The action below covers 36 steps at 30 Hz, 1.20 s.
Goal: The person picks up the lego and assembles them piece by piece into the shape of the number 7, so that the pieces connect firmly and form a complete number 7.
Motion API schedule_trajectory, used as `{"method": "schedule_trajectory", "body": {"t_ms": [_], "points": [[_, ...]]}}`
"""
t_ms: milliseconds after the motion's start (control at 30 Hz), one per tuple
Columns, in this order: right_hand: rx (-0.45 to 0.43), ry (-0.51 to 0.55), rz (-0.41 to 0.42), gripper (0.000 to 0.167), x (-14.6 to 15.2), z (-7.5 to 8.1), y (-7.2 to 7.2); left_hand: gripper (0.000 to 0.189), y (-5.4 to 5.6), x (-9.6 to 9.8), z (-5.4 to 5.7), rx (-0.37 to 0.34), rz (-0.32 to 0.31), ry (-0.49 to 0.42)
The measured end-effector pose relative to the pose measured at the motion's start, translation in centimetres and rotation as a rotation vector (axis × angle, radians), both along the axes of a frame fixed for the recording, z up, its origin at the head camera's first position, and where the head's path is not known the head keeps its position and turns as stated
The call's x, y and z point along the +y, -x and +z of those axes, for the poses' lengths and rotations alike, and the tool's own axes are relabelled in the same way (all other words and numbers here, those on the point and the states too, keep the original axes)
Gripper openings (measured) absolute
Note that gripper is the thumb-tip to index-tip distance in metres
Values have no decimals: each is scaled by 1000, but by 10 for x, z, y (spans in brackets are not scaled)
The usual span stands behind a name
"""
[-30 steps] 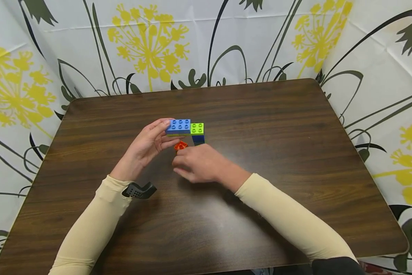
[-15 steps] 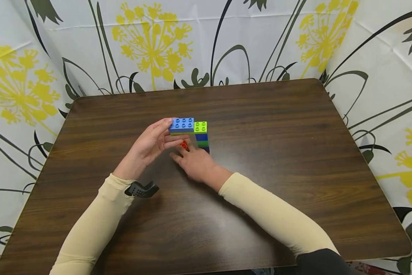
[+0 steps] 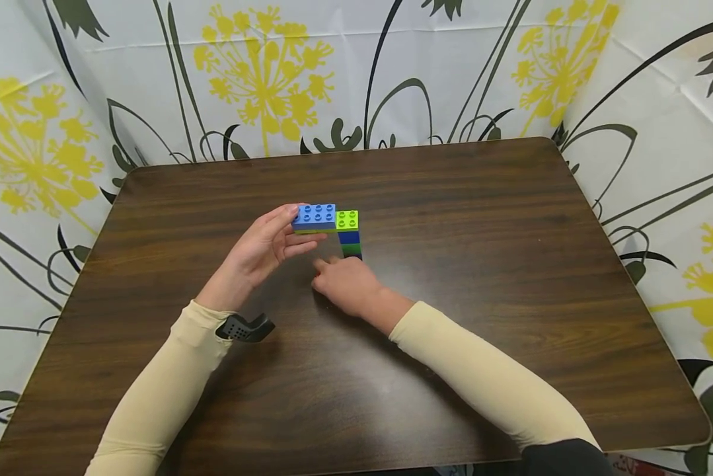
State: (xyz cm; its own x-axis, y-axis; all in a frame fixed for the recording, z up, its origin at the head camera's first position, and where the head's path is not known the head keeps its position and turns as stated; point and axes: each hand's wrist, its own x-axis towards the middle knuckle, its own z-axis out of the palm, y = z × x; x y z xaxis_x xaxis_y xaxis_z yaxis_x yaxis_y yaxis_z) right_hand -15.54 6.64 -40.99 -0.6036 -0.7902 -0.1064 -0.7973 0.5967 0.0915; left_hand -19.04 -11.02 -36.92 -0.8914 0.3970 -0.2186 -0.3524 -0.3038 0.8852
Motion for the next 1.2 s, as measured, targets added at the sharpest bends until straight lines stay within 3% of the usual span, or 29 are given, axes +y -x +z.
{"method": "schedule_trajectory", "body": {"t_ms": [267, 700, 967, 1200], "points": [[-109, 199, 1, 28, 23, 15, -4, 39, 0, -2, 1, -9, -13, 1], [-346, 580, -21, 40, 58, 60, -9, 37, 1, -2, -3, 14, -19, -4], [-386, 914, -31, 33, 77, 68, 4, 37, 1, 1, 0, 9, -22, 0], [-259, 1063, -180, 31, 85, 65, 20, 36, 1, 1, 1, -11, -18, 0]]}}
